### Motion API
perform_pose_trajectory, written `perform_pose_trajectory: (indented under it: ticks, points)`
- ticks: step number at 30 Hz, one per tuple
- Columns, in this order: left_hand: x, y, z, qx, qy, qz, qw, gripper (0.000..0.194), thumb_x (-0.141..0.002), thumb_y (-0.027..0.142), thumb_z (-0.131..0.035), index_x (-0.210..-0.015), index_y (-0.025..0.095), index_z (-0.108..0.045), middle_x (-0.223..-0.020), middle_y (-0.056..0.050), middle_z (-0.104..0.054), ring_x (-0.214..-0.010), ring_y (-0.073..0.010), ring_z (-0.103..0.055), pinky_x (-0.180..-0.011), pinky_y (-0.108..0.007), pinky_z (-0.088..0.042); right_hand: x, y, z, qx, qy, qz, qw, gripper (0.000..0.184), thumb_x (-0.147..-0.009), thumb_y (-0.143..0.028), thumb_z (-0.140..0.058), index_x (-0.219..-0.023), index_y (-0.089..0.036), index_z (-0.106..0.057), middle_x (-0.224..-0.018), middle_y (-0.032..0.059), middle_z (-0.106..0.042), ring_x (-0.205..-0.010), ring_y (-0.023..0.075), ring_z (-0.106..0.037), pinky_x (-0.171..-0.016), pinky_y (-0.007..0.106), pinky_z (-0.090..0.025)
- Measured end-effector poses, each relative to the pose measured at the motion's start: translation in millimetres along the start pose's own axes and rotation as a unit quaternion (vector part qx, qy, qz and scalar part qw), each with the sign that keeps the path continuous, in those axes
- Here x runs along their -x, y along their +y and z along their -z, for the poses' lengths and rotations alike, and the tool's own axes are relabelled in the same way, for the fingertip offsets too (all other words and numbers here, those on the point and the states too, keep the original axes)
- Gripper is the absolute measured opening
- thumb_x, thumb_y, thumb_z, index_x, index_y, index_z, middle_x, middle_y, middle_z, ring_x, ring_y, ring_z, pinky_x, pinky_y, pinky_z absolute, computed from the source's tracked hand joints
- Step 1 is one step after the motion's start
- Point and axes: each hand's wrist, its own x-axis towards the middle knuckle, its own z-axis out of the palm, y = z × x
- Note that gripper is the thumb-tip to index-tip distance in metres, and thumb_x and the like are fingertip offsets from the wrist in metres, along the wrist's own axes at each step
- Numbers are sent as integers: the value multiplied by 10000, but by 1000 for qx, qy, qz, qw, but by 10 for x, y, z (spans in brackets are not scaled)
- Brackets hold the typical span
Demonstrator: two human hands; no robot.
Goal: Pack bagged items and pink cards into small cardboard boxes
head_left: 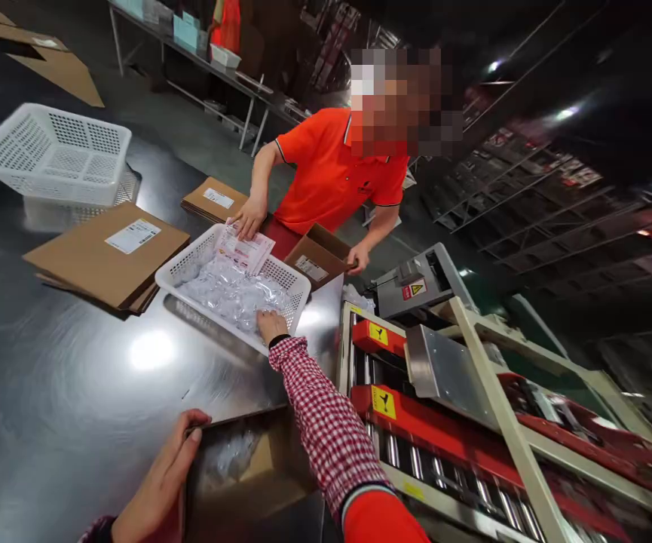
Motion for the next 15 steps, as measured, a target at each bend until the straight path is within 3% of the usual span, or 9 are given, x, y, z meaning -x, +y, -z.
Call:
perform_pose_trajectory:
  ticks: [3,7,11,15]
  points:
    - [16,21,3,2,-11,-1,1000,378,-948,528,-279,-1174,245,-390,-1269,-73,-468,-1238,-214,-393,-1090,-382,-261,-29,114,-23,1,3,10,1000,323,-864,-50,-433,-1154,-71,-575,-1067,186,-627,-1083,253,-538,-905,380,-426]
    - [8,51,18,1,-8,4,1000,378,-943,530,-284,-1156,245,-412,-1237,-78,-490,-1219,-229,-408,-1073,-405,-277,67,408,65,-43,-16,34,998,305,-793,-22,-511,-1060,-102,-635,-1047,134,-635,-1042,198,-538,-936,313,-384]
    - [10,74,33,4,-8,10,1000,379,-937,542,-288,-1150,256,-418,-1207,-68,-510,-1184,-237,-442,-1037,-403,-316,241,542,131,-109,-16,29,994,161,-799,-164,-607,-942,-103,-651,-944,80,-639,-913,159,-558,-847,256,-410]
    - [26,105,40,3,-15,0,1000,359,-944,531,-294,-1143,257,-412,-1158,-51,-527,-1151,-229,-463,-1004,-375,-340,285,480,211,-170,4,-1,985,312,-827,-299,-618,-1064,-96,-613,-883,67,-654,-800,156,-576,-735,260,-434]
